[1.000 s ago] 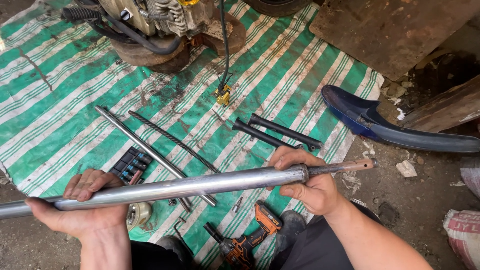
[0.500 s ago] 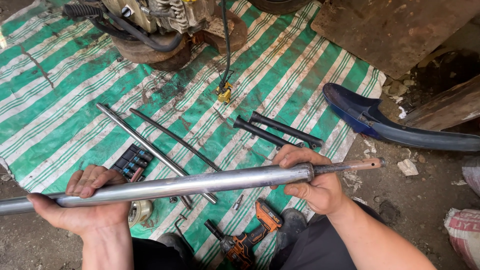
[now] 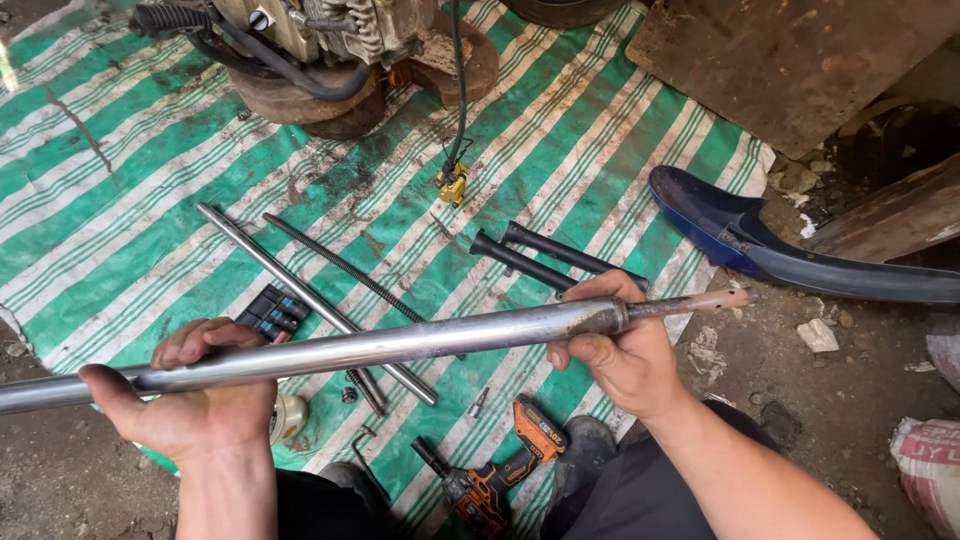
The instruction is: The person sits on a striped tarp and handles various mechanical parts, including a long metal tube, threaded rods, and springs. They use a cordless impact wrench to work on the metal tube and then examine a smaller threaded component with a spring.
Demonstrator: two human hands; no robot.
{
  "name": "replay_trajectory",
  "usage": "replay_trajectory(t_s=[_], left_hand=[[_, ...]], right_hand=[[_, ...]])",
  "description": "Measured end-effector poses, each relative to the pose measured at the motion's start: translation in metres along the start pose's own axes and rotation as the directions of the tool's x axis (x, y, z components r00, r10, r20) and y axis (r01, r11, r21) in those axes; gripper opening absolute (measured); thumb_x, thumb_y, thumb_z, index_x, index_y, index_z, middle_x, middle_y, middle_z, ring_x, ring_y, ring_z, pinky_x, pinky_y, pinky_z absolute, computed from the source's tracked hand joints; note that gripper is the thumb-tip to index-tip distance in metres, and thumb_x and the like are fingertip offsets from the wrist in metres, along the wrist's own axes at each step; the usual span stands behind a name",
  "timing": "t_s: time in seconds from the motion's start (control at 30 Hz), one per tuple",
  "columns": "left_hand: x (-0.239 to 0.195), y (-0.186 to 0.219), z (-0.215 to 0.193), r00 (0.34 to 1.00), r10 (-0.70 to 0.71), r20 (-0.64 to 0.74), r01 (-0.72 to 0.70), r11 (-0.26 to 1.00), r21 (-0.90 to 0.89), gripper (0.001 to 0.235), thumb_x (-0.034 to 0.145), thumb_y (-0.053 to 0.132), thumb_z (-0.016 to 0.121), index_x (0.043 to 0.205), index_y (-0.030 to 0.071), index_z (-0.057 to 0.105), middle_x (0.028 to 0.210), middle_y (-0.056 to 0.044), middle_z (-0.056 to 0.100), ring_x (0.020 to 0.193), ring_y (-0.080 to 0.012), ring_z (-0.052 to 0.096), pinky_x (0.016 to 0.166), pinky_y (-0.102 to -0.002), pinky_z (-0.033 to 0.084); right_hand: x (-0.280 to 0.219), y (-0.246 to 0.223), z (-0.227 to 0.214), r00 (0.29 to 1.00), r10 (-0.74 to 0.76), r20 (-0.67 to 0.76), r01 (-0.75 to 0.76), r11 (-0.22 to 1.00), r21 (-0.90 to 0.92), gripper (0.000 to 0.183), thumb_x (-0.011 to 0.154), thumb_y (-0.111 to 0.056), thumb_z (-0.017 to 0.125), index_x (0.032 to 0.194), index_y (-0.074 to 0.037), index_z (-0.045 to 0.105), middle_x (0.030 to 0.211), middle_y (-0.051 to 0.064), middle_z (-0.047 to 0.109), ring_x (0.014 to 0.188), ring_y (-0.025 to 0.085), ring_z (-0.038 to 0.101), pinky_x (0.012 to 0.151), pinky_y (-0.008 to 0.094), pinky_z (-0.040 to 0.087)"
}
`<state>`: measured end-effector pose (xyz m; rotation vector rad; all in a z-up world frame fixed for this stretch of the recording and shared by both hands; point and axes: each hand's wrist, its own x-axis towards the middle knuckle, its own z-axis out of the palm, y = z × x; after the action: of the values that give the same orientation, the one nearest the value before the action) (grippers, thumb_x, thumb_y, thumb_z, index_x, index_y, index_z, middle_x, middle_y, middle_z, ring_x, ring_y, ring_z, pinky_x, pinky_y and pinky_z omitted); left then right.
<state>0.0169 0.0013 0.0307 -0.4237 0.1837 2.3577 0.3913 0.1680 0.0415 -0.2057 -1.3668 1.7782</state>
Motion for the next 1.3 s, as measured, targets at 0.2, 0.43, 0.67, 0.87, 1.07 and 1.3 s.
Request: replay_trajectory(t_s=[0.2,0.43,0.67,0.87,1.07,1.3], left_hand=[[-0.001,0.001,-0.004,0.996,-0.039,0.080,0.039,0.999,0.004,0.055,0.086,0.061,0.076,0.069,0.016,0.049,0.067,0.007,0.050,0.070,-0.0133,0.058,0.081,-0.029,0.053],[-0.004,-0.003,-0.001,0.991,-0.056,0.123,0.055,0.998,0.011,0.053,0.088,0.057,0.077,0.070,0.017,0.048,0.066,0.009,0.048,0.064,-0.0106,0.053,0.080,-0.029,0.051],[-0.029,-0.031,0.025,0.996,0.063,0.060,-0.068,0.994,0.088,0.053,0.089,0.064,0.066,0.068,0.016,0.055,0.067,0.005,0.054,0.080,-0.0197,0.060,0.092,-0.041,0.047],[-0.042,-0.048,0.021,0.993,-0.051,0.104,0.031,0.983,0.182,0.045,0.084,0.060,0.077,0.080,0.017,0.066,0.096,-0.005,0.067,0.111,-0.0316,0.066,0.106,-0.062,0.048],[-0.041,-0.051,0.000,0.913,-0.270,0.305,0.177,0.937,0.301,0.039,0.088,0.059,0.085,0.094,0.020,0.080,0.116,-0.007,0.077,0.131,-0.0382,0.064,0.121,-0.070,0.042],[-0.041,-0.051,-0.006,0.874,-0.321,0.366,0.199,0.922,0.333,0.033,0.097,0.048,0.084,0.106,0.016,0.081,0.124,-0.015,0.079,0.137,-0.0441,0.063,0.122,-0.071,0.041]], right_hand=[[0.002,-0.002,0.008,0.999,-0.030,-0.027,0.030,1.000,0.002,0.043,0.101,-0.009,0.078,0.135,-0.003,0.053,0.115,0.015,0.066,0.085,0.029,0.073,0.075,0.041,0.062],[-0.001,-0.003,0.005,1.000,-0.021,-0.022,0.023,0.998,0.066,0.040,0.109,-0.022,0.072,0.137,0.001,0.055,0.117,0.020,0.069,0.083,0.036,0.074,0.075,0.045,0.061],[0.007,-0.004,-0.003,0.986,0.049,-0.157,-0.010,0.971,0.239,0.034,0.109,-0.024,0.077,0.131,-0.001,0.066,0.103,0.020,0.078,0.074,0.031,0.074,0.070,0.046,0.062],[0.015,-0.008,0.001,0.957,0.136,-0.255,-0.037,0.933,0.358,0.051,0.100,-0.036,0.086,0.130,0.002,0.070,0.091,0.016,0.077,0.073,0.029,0.072,0.071,0.046,0.056],[0.016,-0.005,-0.005,0.965,0.125,-0.228,-0.038,0.936,0.351,0.050,0.103,-0.036,0.086,0.134,-0.001,0.069,0.116,0.013,0.074,0.080,0.033,0.071,0.074,0.050,0.056],[0.013,-0.006,-0.007,0.997,0.051,-0.064,-0.029,0.952,0.303,0.041,0.103,-0.010,0.073,0.142,-0.004,0.061,0.134,0.016,0.068,0.086,0.037,0.069,0.078,0.050,0.053]])
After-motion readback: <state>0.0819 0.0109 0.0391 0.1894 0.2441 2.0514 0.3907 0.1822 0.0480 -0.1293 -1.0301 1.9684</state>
